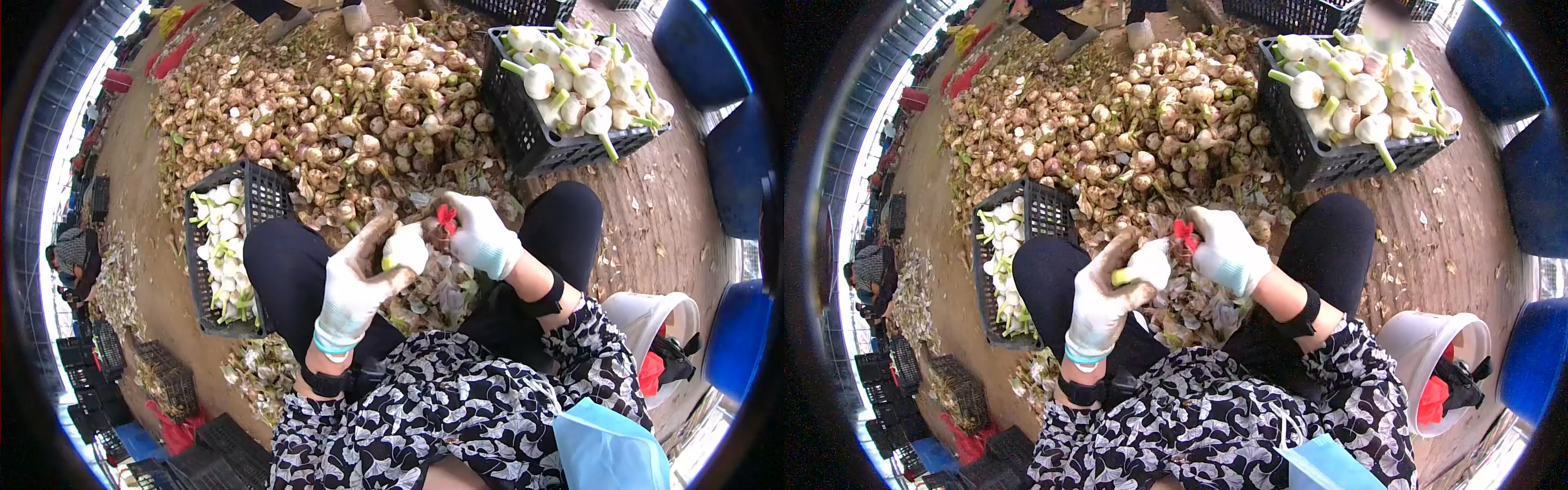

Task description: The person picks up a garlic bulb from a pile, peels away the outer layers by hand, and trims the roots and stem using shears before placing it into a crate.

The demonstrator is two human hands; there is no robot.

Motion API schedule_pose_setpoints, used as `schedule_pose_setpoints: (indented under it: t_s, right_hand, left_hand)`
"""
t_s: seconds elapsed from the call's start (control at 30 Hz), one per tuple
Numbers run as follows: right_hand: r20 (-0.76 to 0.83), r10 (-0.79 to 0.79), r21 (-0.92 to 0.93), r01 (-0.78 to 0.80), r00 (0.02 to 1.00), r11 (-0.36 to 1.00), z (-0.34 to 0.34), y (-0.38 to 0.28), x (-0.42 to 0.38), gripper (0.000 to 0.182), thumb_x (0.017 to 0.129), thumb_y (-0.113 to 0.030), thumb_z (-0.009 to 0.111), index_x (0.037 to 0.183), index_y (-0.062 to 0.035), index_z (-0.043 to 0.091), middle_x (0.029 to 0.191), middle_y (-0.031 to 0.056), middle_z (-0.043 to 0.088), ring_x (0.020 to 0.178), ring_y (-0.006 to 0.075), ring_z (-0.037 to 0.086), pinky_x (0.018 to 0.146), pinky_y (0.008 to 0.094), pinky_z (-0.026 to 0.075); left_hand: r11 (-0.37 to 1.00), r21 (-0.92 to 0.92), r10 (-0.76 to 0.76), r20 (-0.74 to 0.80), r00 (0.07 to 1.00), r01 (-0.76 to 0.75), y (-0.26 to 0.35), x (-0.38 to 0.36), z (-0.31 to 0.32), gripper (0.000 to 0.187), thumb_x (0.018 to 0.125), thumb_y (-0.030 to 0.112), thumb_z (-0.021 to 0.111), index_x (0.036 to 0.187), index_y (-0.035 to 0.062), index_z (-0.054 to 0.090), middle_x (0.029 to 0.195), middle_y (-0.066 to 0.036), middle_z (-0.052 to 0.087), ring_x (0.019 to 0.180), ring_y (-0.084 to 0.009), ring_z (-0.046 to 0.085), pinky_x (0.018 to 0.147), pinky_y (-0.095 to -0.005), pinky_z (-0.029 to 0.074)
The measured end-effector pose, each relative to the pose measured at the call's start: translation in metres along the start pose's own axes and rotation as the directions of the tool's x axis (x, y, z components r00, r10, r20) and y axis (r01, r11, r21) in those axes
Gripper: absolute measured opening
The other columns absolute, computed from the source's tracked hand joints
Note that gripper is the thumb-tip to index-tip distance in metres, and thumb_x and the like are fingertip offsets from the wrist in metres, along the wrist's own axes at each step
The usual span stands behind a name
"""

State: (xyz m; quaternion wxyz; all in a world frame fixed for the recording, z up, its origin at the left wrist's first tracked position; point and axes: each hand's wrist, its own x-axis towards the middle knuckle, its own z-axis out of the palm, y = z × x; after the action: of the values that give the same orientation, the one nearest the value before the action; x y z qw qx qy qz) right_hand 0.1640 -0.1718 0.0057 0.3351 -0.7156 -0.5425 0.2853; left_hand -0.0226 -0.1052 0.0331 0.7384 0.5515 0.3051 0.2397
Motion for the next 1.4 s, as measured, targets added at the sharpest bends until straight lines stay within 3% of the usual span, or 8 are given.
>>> schedule_pose_setpoints:
  t_s: [0.1,0.5,0.57,0.8,0.9,0.97,1.23,1.4]
  right_hand:
    - [0.207,0.032,0.902,-0.203,0.978,0.381,-0.002,-0.013,-0.002,0.025,0.084,-0.012,0.058,0.105,0.0001,0.051,0.087,0.0086,0.062,0.072,0.0213,0.063,0.063,0.0319,0.050]
    - [-0.244,0.087,0.753,0.132,0.966,0.644,0.023,0.009,0.003,0.014,0.084,-0.005,0.054,0.096,-0.0003,0.061,0.083,0.0058,0.063,0.076,0.0121,0.059,0.067,0.0253,0.048]
    - [0.205,0.369,0.837,-0.358,0.907,0.414,0.003,-0.015,-0.001,0.027,0.088,-0.017,0.055,0.104,0.0042,0.055,0.086,0.0086,0.063,0.075,0.0142,0.060,0.067,0.0248,0.049]
    - [-0.049,0.120,0.557,-0.073,0.992,0.827,0.027,0.044,0.019,0.018,0.084,-0.006,0.057,0.101,-0.0001,0.059,0.074,0.0012,0.061,0.071,0.0112,0.057,0.061,0.0239,0.046]
    - [0.169,0.118,0.856,-0.205,0.979,0.475,0.002,-0.059,0.006,0.031,0.080,-0.007,0.061,0.110,-0.0019,0.054,0.098,0.0096,0.060,0.081,0.0140,0.060,0.067,0.0278,0.049]
    - [-0.109,-0.617,0.168,0.627,0.779,0.761,0.017,-0.043,0.015,0.034,0.073,0.002,0.060,0.105,0.0001,0.054,0.099,0.0164,0.057,0.084,0.0322,0.060,0.073,0.0369,0.049]
    - [0.228,-0.479,0.345,0.390,0.847,0.854,0.076,-0.056,-0.040,0.013,0.070,-0.007,0.060,0.081,-0.0050,0.054,0.074,0.0165,0.058,0.065,0.0356,0.057,0.058,0.0408,0.047]
    - [0.467,0.346,-0.507,-0.074,0.813,0.859,0.071,0.025,0.026,0.035,0.079,-0.017,0.055,0.110,-0.0031,0.053,0.094,0.0184,0.063,0.088,0.0327,0.063,0.075,0.0406,0.051]
  left_hand:
    - [0.996,-0.024,0.090,-0.022,0.996,-0.091,-0.002,0.005,0.002,0.070,0.072,-0.010,0.064,0.133,-0.0123,0.030,0.129,-0.018,0.046,0.113,-0.0208,0.050,0.097,-0.0308,0.040]
    - [0.622,-0.758,0.039,-0.222,0.974,-0.198,0.006,0.012,0.014,0.057,0.079,0.007,0.037,0.136,0.0015,0.033,0.119,-0.015,0.054,0.094,-0.0280,0.061,0.086,-0.0428,0.049]
    - [0.665,-0.717,0.011,-0.269,0.963,-0.208,0.006,0.014,0.010,0.059,0.076,0.005,0.038,0.135,0.0009,0.034,0.116,-0.016,0.055,0.097,-0.0276,0.060,0.085,-0.0399,0.051]
    - [0.688,-0.720,-0.099,-0.220,0.971,-0.093,-0.007,0.013,-0.008,0.018,0.081,0.010,0.043,0.085,-0.0016,0.056,0.084,-0.010,0.060,0.079,-0.0244,0.063,0.078,-0.0371,0.053]
    - [0.525,-0.851,-0.268,-0.158,0.951,0.007,-0.027,0.019,-0.026,0.016,0.081,0.010,0.043,0.084,0.0002,0.056,0.085,-0.011,0.061,0.076,-0.0232,0.063,0.076,-0.0362,0.053]
    - [0.883,-0.469,-0.160,-0.275,0.948,0.013,-0.029,0.016,-0.020,0.016,0.082,0.014,0.046,0.085,0.0030,0.057,0.086,-0.011,0.061,0.078,-0.0211,0.061,0.073,-0.0349,0.052]
    - [0.513,-0.835,-0.150,-0.316,0.937,-0.199,0.001,0.027,-0.086,0.027,0.077,0.021,0.051,0.096,0.0014,0.057,0.088,-0.012,0.062,0.078,-0.0249,0.061,0.069,-0.0369,0.053]
    - [0.754,0.164,0.504,-0.765,0.400,-0.636,0.066,0.004,-0.187,0.028,0.086,0.007,0.051,0.112,0.0016,0.056,0.104,-0.015,0.060,0.091,-0.0235,0.061,0.081,-0.0344,0.050]
